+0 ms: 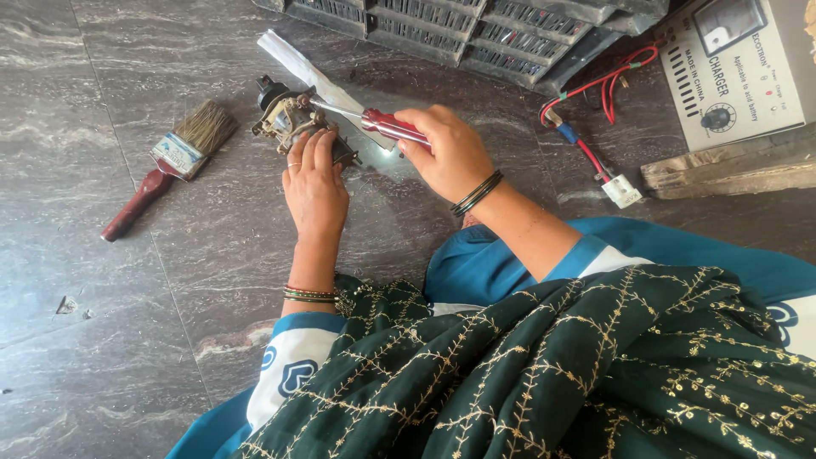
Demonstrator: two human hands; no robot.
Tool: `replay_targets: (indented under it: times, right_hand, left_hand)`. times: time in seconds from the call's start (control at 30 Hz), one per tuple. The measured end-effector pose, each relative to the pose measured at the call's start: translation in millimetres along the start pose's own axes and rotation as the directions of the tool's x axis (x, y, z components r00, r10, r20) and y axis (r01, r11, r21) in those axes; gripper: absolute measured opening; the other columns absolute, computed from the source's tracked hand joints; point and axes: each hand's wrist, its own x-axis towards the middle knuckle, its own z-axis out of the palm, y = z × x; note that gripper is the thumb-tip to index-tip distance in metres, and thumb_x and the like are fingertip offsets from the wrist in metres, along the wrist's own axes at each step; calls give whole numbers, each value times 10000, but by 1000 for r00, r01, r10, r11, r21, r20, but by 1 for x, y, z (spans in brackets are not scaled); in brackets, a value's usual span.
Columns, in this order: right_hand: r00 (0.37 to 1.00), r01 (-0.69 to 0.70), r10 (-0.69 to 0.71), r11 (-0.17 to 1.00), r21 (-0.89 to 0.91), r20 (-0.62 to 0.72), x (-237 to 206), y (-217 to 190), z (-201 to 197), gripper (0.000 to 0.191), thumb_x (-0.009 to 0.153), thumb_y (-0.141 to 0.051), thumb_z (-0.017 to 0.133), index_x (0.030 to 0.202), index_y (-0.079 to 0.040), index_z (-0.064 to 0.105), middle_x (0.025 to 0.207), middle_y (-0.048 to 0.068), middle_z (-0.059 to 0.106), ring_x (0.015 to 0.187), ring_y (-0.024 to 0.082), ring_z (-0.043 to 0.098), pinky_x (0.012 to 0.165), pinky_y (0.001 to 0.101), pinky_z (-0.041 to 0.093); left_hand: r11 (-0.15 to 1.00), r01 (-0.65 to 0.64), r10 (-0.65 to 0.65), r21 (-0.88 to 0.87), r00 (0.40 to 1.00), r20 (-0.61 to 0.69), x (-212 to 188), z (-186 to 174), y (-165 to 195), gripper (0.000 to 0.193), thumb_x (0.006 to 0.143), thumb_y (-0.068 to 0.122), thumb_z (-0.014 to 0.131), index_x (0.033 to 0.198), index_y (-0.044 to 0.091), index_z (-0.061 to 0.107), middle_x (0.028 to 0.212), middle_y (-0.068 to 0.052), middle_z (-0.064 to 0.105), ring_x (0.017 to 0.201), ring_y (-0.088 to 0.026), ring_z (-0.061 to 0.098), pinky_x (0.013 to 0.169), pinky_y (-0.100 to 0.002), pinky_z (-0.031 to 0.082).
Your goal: The person uses a screwdriver to pry and scrape debris from a cylindrical electrical component, then brushes it with a paintbrush to remove dust. The person continues to scrape and brush the component while seated on the floor.
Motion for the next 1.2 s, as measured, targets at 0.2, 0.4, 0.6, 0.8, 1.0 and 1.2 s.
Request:
replay_targets:
  times: [0.2,0.4,0.6,0.8,1.0,1.2]
  right_hand:
    - [999,-34,34,999,22,-9,-12,6,-1,319,960,-207,719,1253,-90,677,1062,131,693,976,335,689,818,425,545]
    - [1000,-16,16,999,41,-7,-10,-4,6,308,962,-201,715,1246,-90,676,1053,121,694,966,322,690,815,419,544]
    - [999,-35,35,999,40,5,-9,-18,18,297,965,-194,710,1241,-88,680,1025,118,686,937,317,687,795,414,539]
    - [999,-37,37,999,20,6,-6,-28,23,294,961,-180,718,1239,-89,684,1005,119,678,909,319,685,774,421,536]
    - [999,26,-26,999,-36,-26,-9,-37,29,304,942,-155,720,1238,-101,678,1041,112,677,919,315,694,780,414,558]
    - [999,31,-32,998,-50,-21,-14,-47,36,301,944,-122,739,1240,-129,685,1075,109,641,894,310,691,763,413,560]
  left_hand:
    - [1000,-6,6,17,1000,-12,-7,4,7,561,896,40,678,1431,139,541,1453,-36,588,1412,-278,466,1010,-464,428]
    - [999,19,-19,28,1000,8,-10,6,-4,547,907,44,669,1432,130,539,1456,-36,583,1416,-274,461,1007,-465,426]
    - [999,25,-25,47,1000,-4,-13,0,-15,522,929,38,650,1430,127,535,1464,-31,579,1423,-274,449,1015,-467,421]
    - [999,35,-35,28,999,1,-14,-6,-22,522,927,45,647,1429,131,534,1460,-29,579,1422,-272,450,1014,-466,415]
    - [999,33,-33,12,999,-5,-15,-11,-27,537,915,46,652,1432,133,533,1458,-31,578,1421,-275,450,1015,-468,415]
    - [999,35,-35,17,999,-6,-16,-9,-30,524,912,45,647,1419,127,540,1457,-36,580,1418,-274,454,1009,-467,418]
